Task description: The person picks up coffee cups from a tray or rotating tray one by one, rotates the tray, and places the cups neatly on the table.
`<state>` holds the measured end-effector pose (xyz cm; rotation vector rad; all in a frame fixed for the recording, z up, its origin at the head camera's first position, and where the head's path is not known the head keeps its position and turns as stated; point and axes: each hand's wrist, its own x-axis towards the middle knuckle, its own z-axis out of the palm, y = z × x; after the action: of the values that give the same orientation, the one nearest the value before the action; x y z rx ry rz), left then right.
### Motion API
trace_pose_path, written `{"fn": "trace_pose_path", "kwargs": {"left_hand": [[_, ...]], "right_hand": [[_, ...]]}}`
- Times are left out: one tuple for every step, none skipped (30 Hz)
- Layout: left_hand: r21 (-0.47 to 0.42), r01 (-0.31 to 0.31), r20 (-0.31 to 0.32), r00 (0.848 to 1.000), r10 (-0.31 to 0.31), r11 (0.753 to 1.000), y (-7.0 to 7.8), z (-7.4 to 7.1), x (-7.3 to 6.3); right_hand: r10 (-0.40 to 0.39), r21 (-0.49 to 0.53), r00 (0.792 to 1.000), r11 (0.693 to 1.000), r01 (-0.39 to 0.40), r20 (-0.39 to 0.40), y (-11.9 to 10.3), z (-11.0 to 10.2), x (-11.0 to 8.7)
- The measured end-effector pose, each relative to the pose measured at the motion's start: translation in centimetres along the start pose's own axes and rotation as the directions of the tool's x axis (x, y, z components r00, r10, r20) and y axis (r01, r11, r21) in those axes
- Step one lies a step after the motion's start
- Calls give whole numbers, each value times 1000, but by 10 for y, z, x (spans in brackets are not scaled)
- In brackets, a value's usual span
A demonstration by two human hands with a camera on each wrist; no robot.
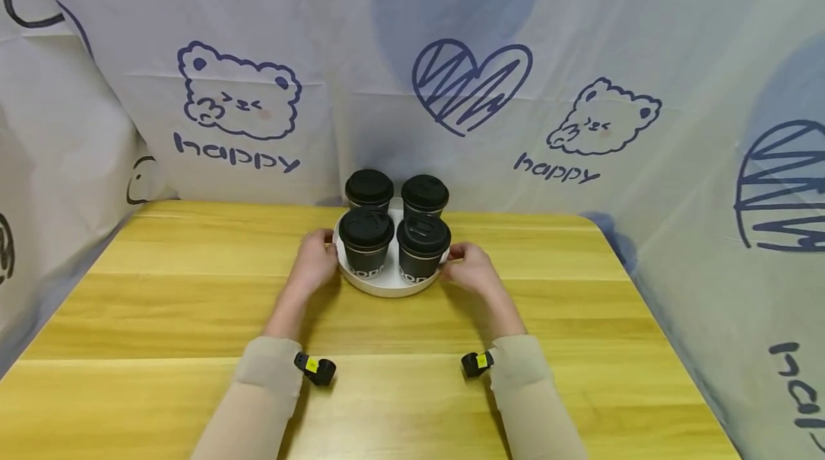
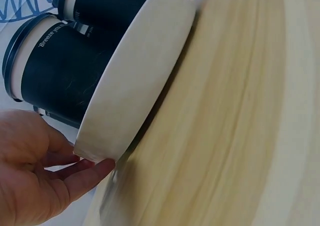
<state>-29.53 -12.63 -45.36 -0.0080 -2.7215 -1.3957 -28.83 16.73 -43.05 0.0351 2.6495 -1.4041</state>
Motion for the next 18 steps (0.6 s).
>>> {"fn": "trace_pose_path", "kwargs": {"left_hand": [[2, -1, 3, 1000, 1, 1000, 0, 2, 0], [-1, -3, 5, 1000, 3, 1000, 0, 4, -1], [-7, -2, 6, 1000, 2, 1000, 1, 6, -1], [-10, -3, 5, 1000, 4, 1000, 2, 7, 0], [-13, -4, 5, 1000, 4, 1000, 3, 7, 0], [-17, 1, 7, 1000, -1, 1000, 4, 8, 0], [-19, 8, 9, 1000, -8, 1000, 5, 8, 0], [-19, 15, 11, 1000, -15, 1000, 6, 8, 0], [-18, 23, 14, 1000, -22, 1000, 7, 8, 0], [-14, 29, 18, 999, -29, 999, 7, 8, 0], [-13, 35, 24, 999, -35, 999, 8, 7, 0], [-12, 41, 30, 999, -41, 999, 8, 7, -1], [-11, 42, 33, 999, -41, 999, 9, 7, -1], [-13, 43, 34, 999, -43, 999, 9, 7, -1], [-13, 42, 33, 999, -41, 999, 9, 7, -1], [-13, 39, 30, 999, -39, 999, 9, 7, -1], [-13, 37, 30, 999, -37, 999, 9, 8, -1], [-10, 33, 32, 999, -32, 999, 9, 9, -1]], "right_hand": [[-11, -61, 1000, 998, 11, 2, 1, -3, -1], [-19, -101, 1000, 995, 19, 7, 2, -7, -2], [-24, -126, 1000, 992, 25, 12, 3, -9, -2], [-31, -156, 999, 987, 32, 10, 3, -12, -3], [-34, -179, 999, 983, 36, 9, 3, -15, -3], [-33, -193, 999, 981, 34, 11, 2, -17, -3], [-29, -209, 1000, 977, 31, 10, 2, -19, -3], [-26, -224, 1000, 974, 27, 7, 2, -20, -3], [-25, -242, 1000, 970, 25, 3, 2, -21, -2], [-31, -265, 999, 964, 29, -3, 3, -22, -2], [-37, -287, 999, 957, 33, -9, 3, -21, -1], [-47, -311, 999, 950, 40, -15, 4, -21, 0], [-64, -343, 998, 938, 53, -19, 4, -20, 2], [-84, -377, 996, 924, 69, -23, 5, -20, 4], [-104, -412, 994, 907, 84, -26, 6, -19, 7], [-123, -448, 992, 888, 98, -27, 6, -19, 9], [-137, -483, 990, 869, 108, -25, 8, -18, 11], [-150, -521, 988, 846, 117, -22, 9, -17, 12]]}}
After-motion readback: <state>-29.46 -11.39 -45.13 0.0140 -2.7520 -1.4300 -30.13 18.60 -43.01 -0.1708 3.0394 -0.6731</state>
